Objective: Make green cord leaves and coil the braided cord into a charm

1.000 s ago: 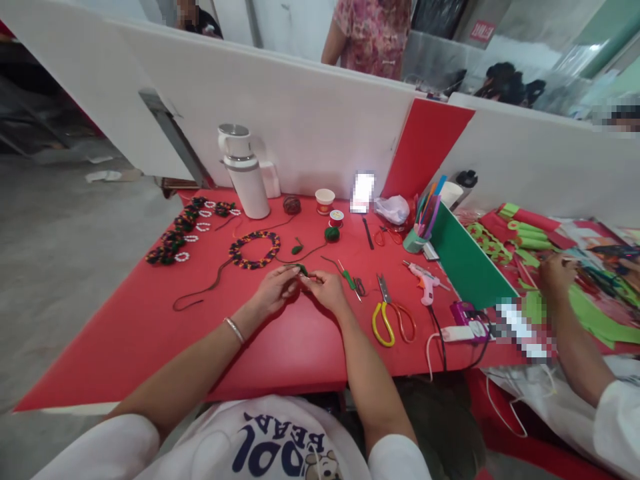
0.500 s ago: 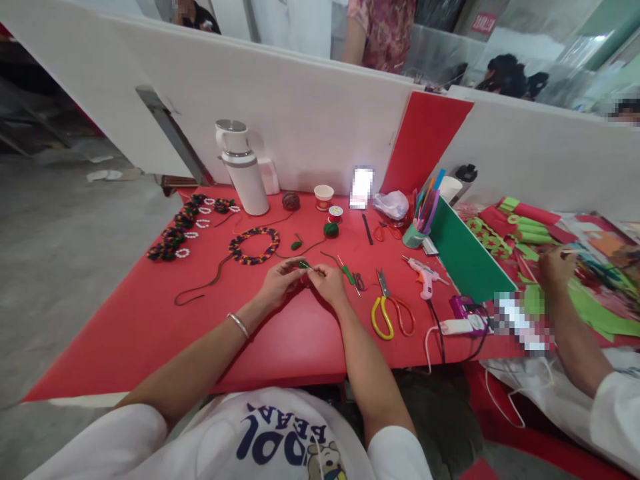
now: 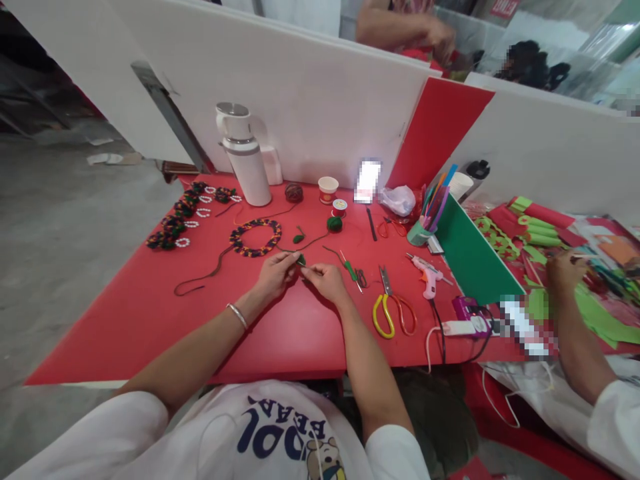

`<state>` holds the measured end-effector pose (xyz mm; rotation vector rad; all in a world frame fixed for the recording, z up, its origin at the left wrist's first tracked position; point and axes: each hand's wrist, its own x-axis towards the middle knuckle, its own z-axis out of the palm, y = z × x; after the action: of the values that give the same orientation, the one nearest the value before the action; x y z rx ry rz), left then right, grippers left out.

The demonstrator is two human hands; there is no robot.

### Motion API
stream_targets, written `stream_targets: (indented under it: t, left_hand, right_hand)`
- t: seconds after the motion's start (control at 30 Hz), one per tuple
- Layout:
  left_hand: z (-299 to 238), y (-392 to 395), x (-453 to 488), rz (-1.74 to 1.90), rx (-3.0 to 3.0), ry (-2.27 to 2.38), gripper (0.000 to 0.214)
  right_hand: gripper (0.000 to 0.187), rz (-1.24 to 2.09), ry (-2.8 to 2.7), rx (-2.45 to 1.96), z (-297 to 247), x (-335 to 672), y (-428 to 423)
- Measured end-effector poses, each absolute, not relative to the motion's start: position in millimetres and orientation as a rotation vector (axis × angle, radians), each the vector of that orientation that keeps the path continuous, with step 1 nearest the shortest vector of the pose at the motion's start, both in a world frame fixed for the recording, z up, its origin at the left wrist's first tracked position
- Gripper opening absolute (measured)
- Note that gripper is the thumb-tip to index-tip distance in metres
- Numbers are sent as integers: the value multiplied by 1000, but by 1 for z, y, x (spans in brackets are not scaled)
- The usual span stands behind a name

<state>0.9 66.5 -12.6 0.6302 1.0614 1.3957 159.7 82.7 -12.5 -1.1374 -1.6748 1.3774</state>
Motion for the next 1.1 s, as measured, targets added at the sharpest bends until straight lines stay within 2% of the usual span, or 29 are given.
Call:
stream_targets:
  t: [0.3, 0.67, 0.8, 0.93, 1.1]
  left_hand:
    - [-14, 73, -11, 1532, 737, 1183, 43]
    - [-16, 72, -11, 1582, 777, 1209, 37]
    - [-10, 71, -10, 1586, 825, 1257, 30]
    - [-8, 67, -5, 1533, 858, 1256, 25]
    - [-10, 63, 1, 1466, 885, 1188, 38]
  right_hand:
    - [31, 1543, -1752, -1070, -15, 160, 82]
    - [36, 1506, -1935, -1010, -16, 163, 82]
    - [34, 1502, -1754, -1056, -17, 159, 81]
    - [44, 1528, -1521, -1109, -12, 156, 80]
    - [28, 1505, -1455, -1112, -8, 156, 81]
